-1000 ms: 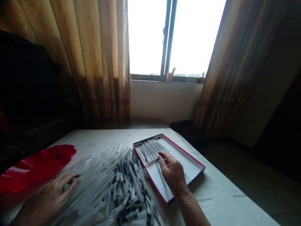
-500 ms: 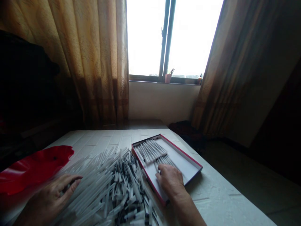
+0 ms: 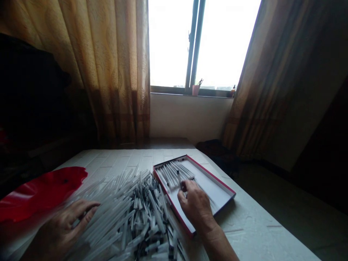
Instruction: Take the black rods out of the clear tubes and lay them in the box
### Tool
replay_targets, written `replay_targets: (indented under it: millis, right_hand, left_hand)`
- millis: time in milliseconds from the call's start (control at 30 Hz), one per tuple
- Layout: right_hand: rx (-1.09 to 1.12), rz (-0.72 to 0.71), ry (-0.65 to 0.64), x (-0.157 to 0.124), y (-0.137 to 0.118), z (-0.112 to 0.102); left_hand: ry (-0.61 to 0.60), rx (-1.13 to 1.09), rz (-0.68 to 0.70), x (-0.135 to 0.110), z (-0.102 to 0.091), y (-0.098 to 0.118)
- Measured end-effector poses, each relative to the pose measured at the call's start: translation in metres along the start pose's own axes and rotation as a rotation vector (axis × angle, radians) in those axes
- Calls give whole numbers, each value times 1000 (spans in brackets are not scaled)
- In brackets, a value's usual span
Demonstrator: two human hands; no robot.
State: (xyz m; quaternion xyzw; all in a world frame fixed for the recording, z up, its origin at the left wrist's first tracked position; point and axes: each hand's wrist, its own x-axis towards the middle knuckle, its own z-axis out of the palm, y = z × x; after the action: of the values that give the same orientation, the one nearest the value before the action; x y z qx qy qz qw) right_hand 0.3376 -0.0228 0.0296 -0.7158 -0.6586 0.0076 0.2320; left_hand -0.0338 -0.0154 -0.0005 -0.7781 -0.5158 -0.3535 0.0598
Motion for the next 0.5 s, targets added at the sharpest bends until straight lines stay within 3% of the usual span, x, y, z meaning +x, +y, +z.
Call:
replay_targets:
  millis: [133,233,333,433,500]
  right_hand:
    - [422,-149,333,-9,-14,5]
    - [643,-265,428,-19,-29,8]
    - [931,-246,302,-27,-47,9]
    - [1288,-101,-41,-35,-64,11]
    - [1415,-14,-257,-39,-74,15]
  left_hand:
    - [49,-51,89,0,0,13]
    - [87,-75,174,-1,-1,27]
    - [100,-82,285,-2,-1,41]
    - [108,-71,393,-5,3,51]
    - [111,-69,452,-6,5,55]
